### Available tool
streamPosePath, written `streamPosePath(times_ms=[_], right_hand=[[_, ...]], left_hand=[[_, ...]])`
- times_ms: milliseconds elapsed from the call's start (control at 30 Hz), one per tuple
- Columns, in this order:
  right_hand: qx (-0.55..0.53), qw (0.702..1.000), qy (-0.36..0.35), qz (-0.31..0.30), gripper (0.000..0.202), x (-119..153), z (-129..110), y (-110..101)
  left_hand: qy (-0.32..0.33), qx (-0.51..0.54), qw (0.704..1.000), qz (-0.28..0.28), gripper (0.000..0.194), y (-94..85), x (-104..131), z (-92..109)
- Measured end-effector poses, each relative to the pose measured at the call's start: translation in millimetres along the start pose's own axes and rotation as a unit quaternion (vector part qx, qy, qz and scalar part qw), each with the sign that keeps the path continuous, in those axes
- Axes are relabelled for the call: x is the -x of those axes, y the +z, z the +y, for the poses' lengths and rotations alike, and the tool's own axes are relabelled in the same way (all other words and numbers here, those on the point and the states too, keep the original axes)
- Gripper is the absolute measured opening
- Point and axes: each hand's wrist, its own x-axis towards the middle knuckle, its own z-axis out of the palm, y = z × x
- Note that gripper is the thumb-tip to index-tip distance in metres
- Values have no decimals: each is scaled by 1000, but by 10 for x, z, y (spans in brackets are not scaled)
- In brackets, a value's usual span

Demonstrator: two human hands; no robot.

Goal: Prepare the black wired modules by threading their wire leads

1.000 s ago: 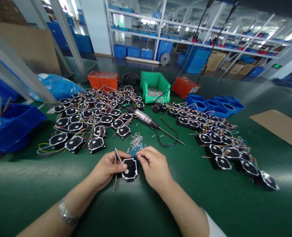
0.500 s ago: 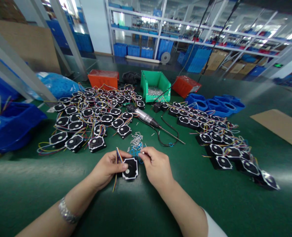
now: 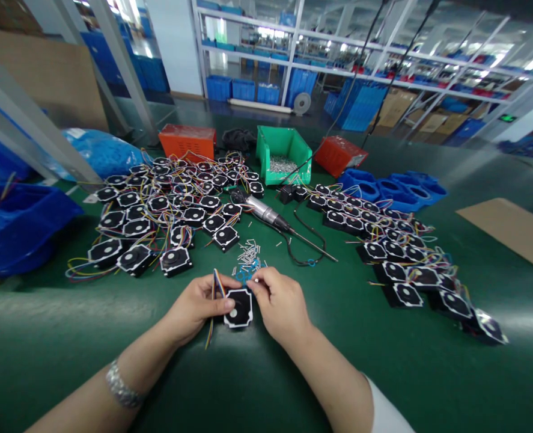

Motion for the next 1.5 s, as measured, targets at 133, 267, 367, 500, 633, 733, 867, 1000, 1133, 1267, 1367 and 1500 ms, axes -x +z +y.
streamPosePath(times_ms=[133,267,367,500,633,733,867,1000,1133,1267,1367,1500], right_hand=[[-22,1000,13,-10,16,7,-19,24],[-210,965,153,-35,17,27,-6,118],[-390,887,246,-33,27,6,11,162],[-518,795,315,17,30,-82,48,86],[-555,734,391,8,38,-138,121,14],[-554,730,400,-14,36,-134,153,40],[-480,815,321,-33,29,-103,134,75],[-366,904,207,-79,15,-59,85,32],[-198,971,62,-118,8,-30,26,-23],[-118,980,-57,-152,15,-16,-2,-28],[-62,977,-133,-155,18,0,13,-15],[-37,966,-187,-177,23,7,28,-25]], left_hand=[[0,-4,1000,-3,33,-3,-1,2],[-2,-23,999,-32,33,-6,2,7],[7,-10,999,-32,33,3,-3,5],[33,42,998,-26,33,20,-13,0],[20,25,998,-53,31,12,-10,-8],[0,-14,997,-77,29,3,-7,-15],[-11,-32,996,-77,32,-1,-7,-8],[-10,-37,997,-73,34,-19,-6,0],[-8,-33,996,-88,35,-30,-6,-9],[-19,-16,995,-102,38,-24,-10,-13],[-18,-17,994,-109,38,-18,-13,-12],[-17,-5,994,-111,39,9,-7,-10]])
